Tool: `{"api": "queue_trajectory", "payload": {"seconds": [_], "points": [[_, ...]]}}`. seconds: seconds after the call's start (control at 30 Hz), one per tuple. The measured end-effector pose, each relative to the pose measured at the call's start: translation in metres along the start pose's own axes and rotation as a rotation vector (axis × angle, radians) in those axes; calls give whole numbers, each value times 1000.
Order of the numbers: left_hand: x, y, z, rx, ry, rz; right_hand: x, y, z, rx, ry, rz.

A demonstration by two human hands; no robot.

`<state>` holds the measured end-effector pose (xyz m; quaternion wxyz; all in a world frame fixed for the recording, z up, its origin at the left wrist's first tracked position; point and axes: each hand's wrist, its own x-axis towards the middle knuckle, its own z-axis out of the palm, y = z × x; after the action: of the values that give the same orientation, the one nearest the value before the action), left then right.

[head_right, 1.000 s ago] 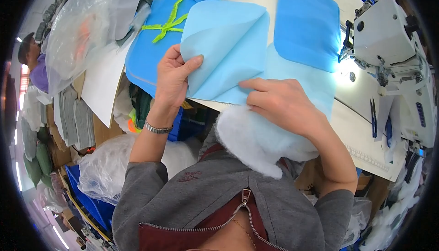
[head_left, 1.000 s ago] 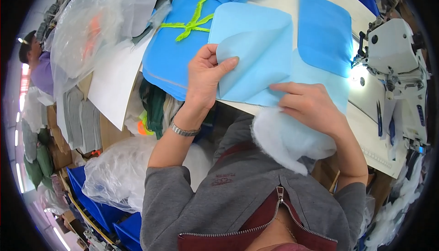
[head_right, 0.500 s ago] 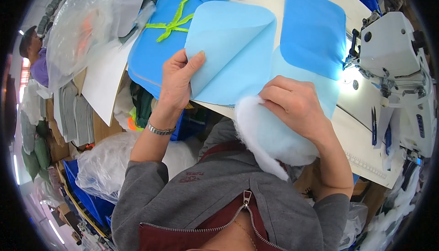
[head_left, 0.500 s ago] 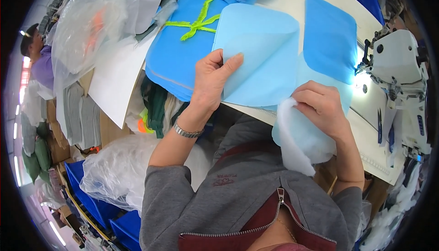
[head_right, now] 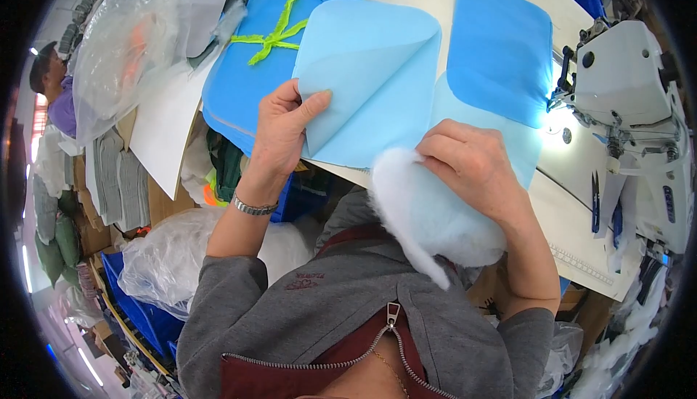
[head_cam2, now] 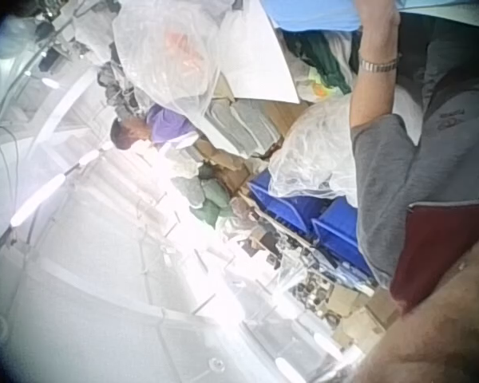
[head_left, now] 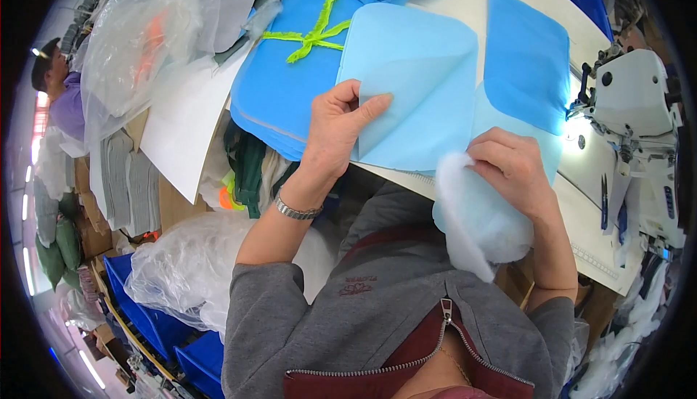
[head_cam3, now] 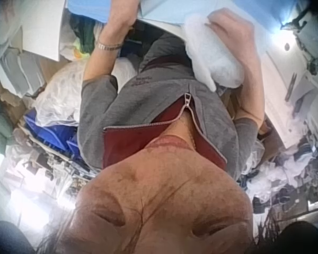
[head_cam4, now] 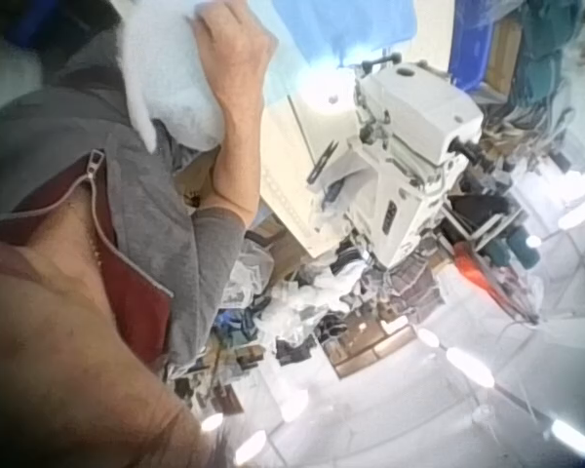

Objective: Assembling fabric parts with internal padding and sewing them together using an industrial sewing machine.

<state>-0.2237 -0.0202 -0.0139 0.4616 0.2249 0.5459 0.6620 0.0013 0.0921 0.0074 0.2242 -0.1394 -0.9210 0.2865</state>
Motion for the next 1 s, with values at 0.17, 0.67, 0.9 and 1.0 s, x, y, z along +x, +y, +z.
{"api": "queue_trajectory", "payload": {"seconds": [0.17,0.67,0.9,1.0], "points": [[-3,2,3,86,-36,92,0,-3,-9,17,12,29],[-34,-5,14,1210,-409,645,-4,-12,-32,-9,-132,50],[-43,-12,3,1259,-371,593,0,-14,-16,-40,-414,69],[-45,-11,0,1221,-383,597,-5,-15,-17,-76,-458,113]]}}
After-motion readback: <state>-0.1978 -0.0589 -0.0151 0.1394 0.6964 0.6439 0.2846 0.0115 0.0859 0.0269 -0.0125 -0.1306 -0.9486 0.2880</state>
